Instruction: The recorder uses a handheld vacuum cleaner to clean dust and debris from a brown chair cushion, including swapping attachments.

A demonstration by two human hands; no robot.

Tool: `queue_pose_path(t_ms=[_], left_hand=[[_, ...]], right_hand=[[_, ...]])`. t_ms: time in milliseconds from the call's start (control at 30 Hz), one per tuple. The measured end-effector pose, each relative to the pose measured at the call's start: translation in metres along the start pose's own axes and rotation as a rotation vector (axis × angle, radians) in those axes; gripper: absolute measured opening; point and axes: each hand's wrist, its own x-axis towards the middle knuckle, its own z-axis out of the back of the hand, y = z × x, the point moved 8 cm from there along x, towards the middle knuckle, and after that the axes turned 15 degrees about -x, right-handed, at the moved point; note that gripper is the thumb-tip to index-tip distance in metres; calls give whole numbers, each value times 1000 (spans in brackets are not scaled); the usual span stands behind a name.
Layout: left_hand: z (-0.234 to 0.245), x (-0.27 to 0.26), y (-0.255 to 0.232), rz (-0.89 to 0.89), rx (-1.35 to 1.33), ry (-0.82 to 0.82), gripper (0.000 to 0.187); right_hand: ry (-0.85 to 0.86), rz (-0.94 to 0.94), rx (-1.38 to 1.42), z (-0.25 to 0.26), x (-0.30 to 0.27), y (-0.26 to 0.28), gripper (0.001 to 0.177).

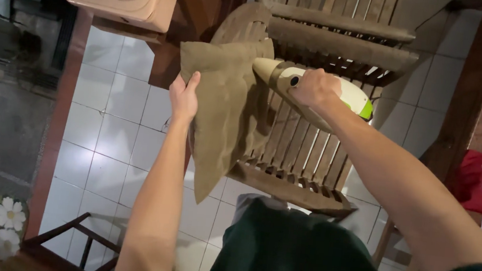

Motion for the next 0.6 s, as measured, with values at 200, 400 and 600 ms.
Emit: queue_pose_path(t_ms=[200,400,600], left_hand=[[-5,-5,-12,36,-45,24,42],[-4,-5,-4,48,-51,22,40],[-2,-4,2,64,-28,23,38]], right_hand=[[45,-27,38,-15,30,-2,56],[98,-48,13,-33,63,-5,51],[3,-110,-34,-95,140,-25,35]])
